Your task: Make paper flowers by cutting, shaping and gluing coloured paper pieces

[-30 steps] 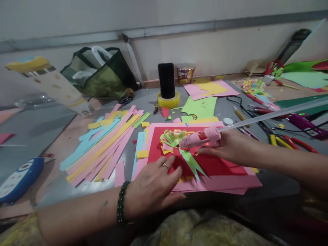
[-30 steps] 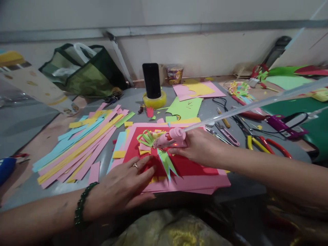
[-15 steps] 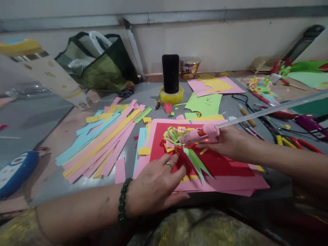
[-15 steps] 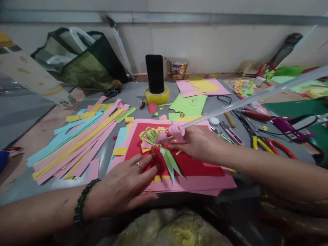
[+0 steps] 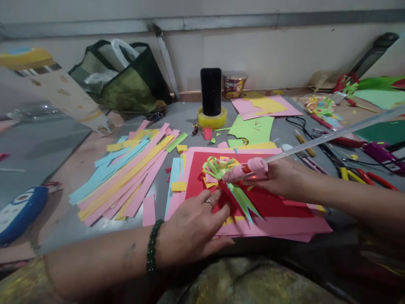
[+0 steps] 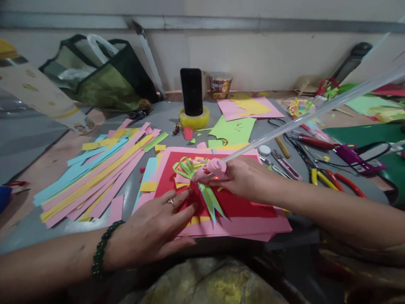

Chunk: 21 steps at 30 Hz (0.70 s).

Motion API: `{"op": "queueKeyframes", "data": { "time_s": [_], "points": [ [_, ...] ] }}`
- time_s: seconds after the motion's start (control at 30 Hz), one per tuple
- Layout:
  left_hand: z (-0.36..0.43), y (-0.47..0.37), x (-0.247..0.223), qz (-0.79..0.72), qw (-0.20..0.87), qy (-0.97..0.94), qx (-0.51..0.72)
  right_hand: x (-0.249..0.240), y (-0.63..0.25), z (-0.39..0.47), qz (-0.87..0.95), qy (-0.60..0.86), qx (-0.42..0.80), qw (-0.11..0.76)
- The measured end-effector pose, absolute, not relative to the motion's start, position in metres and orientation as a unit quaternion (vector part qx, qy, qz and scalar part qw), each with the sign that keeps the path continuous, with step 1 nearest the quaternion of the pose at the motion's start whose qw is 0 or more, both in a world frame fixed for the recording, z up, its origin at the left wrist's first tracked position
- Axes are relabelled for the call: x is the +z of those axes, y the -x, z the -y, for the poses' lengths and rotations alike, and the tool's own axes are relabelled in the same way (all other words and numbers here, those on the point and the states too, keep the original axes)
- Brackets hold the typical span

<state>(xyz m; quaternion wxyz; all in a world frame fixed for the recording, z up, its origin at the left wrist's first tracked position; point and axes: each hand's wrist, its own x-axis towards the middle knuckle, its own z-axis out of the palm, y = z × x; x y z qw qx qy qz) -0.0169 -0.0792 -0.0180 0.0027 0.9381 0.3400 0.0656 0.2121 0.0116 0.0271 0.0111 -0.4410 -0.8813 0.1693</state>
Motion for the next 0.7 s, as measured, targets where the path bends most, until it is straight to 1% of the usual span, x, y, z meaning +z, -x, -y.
{"op": "queueKeyframes", "data": {
  "time_s": [0.2,0.43,0.6,0.7],
  "points": [
    [0.0785,0.0170,-0.0185,-0.343,0.020,-0.938,0.045,0.0246,-0.2162,-0.0148,0.898,0.393,0.193,0.040],
    [0.0786,0.0163,-0.0163,-0.346,0.024,-0.937,0.038,0.0251,-0.2198,-0.0153,0.878,0.415,0.228,0.073],
    [0.0786,0.0161,-0.0162,-0.353,0.028,-0.934,0.036,0.0308,-0.2200,-0.0124,0.903,0.368,0.221,0.034],
    [0.0787,0.0162,-0.0165,-0.348,0.022,-0.936,0.040,0.0323,-0.2201,-0.0125,0.898,0.387,0.207,0.040]
  ]
}}
